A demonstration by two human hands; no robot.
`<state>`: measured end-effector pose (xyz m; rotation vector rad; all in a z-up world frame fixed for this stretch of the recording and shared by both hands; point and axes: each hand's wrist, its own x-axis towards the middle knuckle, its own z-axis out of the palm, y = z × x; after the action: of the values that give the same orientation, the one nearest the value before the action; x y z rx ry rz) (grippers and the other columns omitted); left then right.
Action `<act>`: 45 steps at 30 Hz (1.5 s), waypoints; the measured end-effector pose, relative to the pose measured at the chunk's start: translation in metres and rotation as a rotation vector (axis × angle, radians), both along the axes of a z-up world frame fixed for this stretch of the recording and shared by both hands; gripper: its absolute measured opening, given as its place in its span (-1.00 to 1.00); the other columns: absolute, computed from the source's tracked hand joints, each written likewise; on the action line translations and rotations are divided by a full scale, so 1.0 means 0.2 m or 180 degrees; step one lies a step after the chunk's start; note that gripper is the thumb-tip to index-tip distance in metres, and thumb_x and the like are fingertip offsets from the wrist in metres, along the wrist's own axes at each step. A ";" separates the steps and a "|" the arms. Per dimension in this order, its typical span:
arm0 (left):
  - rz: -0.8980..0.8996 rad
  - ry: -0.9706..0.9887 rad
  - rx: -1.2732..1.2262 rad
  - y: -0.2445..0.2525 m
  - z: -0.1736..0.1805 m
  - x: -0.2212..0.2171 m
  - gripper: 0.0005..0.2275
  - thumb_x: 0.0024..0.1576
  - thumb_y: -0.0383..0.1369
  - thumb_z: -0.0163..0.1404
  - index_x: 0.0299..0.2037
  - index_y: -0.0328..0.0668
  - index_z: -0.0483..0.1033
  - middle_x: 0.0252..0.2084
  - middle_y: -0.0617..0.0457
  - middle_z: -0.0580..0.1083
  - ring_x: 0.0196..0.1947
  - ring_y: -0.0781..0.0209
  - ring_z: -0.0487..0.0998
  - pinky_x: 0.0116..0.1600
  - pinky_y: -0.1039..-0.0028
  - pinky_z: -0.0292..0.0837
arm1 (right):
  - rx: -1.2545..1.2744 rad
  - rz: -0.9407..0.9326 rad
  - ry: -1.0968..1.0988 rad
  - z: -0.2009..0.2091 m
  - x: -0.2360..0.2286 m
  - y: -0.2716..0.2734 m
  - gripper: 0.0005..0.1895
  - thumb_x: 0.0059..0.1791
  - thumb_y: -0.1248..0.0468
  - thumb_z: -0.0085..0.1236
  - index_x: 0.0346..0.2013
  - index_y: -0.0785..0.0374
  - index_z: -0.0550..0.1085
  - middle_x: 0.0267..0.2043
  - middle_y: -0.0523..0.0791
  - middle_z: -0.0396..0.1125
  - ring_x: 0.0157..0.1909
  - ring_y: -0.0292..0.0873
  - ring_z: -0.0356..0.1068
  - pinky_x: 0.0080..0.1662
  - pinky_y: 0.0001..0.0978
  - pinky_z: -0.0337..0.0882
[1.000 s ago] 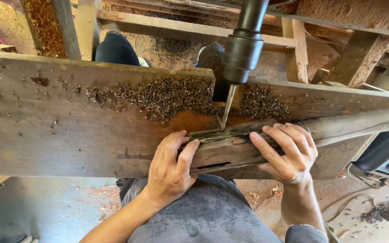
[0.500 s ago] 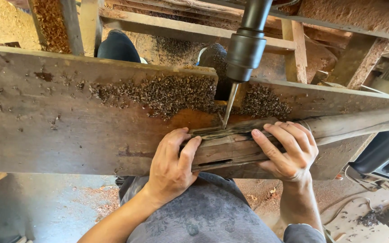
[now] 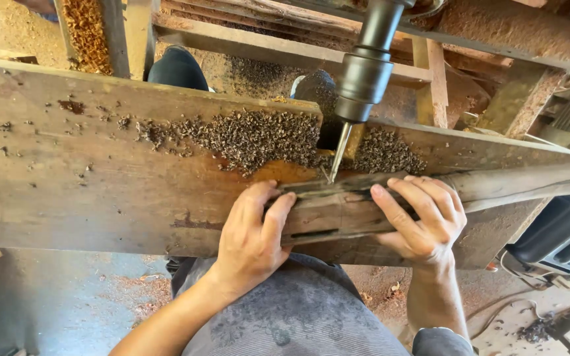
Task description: The person holds a turned wooden chair leg against a wooden fence under a vertical drill press and drills a hole into it, steadying the piece with both hands. They reposition the leg, set it down, pick up another leg, and resume drilling holes in the pieces.
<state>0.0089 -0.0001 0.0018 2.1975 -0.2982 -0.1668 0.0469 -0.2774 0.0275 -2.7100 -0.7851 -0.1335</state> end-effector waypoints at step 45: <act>-0.0354 0.0099 -0.0030 0.06 -0.02 0.02 -0.34 -0.27 -0.56 0.17 0.16 -0.27 0.34 0.06 -0.22 0.36 0.15 -0.25 0.45 0.28 0.05 0.39 | -0.0037 -0.0341 0.0121 0.02 -0.13 0.05 -0.46 -0.33 0.00 0.25 -0.12 0.12 0.64 -0.08 -0.08 0.44 -0.03 0.03 0.43 0.08 -0.02 0.50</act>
<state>0.0128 0.0119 -0.0025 2.1679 -0.4035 -0.2601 0.0212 -0.2664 0.0308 -2.7574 -0.6322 -0.1016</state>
